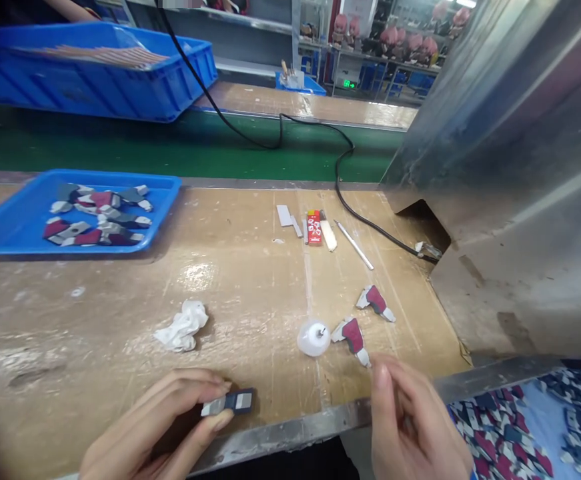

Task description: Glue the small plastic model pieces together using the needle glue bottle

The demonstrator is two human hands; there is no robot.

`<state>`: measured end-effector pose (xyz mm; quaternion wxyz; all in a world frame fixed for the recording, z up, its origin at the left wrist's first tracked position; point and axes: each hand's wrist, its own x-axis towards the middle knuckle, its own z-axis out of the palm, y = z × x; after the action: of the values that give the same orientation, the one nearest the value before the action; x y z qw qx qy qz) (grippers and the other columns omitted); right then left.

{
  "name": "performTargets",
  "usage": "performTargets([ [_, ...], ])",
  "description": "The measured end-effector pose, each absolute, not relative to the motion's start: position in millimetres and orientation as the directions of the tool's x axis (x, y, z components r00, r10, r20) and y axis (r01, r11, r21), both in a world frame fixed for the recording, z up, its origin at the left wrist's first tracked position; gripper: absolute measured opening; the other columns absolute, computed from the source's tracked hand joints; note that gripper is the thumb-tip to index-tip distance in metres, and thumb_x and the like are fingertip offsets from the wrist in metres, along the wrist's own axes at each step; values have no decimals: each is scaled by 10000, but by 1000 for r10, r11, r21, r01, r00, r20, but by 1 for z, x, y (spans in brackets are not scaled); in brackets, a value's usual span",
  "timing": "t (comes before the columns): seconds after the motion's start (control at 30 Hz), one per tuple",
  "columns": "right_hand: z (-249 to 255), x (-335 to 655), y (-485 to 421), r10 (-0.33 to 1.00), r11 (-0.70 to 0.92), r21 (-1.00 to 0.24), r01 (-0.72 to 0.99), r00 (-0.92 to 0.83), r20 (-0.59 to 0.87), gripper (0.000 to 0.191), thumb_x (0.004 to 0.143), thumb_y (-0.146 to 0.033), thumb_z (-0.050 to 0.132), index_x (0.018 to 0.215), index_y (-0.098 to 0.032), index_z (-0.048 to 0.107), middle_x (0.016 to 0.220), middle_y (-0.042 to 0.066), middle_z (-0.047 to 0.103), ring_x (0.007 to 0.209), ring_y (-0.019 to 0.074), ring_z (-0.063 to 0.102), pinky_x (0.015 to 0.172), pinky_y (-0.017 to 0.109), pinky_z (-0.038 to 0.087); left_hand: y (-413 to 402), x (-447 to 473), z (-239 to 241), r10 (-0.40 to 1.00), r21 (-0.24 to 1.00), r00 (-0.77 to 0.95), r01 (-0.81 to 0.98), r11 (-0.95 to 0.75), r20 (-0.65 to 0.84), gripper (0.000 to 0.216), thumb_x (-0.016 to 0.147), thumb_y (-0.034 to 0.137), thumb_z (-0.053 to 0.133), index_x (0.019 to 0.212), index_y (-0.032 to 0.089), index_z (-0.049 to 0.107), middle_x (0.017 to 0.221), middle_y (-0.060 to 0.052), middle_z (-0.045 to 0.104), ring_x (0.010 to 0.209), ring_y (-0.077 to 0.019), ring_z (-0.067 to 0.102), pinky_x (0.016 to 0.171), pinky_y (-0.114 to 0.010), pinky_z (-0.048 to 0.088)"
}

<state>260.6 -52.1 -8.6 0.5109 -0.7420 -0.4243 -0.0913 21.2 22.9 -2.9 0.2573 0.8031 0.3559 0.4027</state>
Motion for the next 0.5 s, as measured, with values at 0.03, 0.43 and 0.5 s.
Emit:
performTargets([
  [0.03, -9, 252, -55, 550, -63, -686, 725, 599, 582, 56, 861, -180, 719, 849, -233, 733, 859, 22, 773, 725, 150, 717, 707, 235, 547, 23, 21, -3, 778, 701, 429, 363, -614, 459, 176, 919, 109, 655, 1065, 201, 621, 901, -8, 698, 861, -148, 683, 757, -239, 562],
  [0.43, -11, 197, -26, 915, 358, -682, 638, -95, 391, 296, 897, -60, 562, 1136, -207, 658, 1003, 45, 778, 876, 170, 749, 813, 246, 632, 18, 27, 0, 763, 741, 386, 241, -626, 518, 174, 909, 40, 633, 1038, 156, 613, 903, -41, 690, 870, -143, 658, 770, -234, 578],
  [0.5, -11, 199, -27, 931, 313, -704, 637, -58, 361, 226, 912, -114, 607, 1100, -218, 676, 983, 43, 780, 831, 179, 752, 797, 263, 639, 15, 28, -2, 792, 773, 353, 233, -591, 499, 181, 908, 59, 657, 1051, 159, 611, 909, -44, 686, 879, -151, 654, 772, -248, 574],
])
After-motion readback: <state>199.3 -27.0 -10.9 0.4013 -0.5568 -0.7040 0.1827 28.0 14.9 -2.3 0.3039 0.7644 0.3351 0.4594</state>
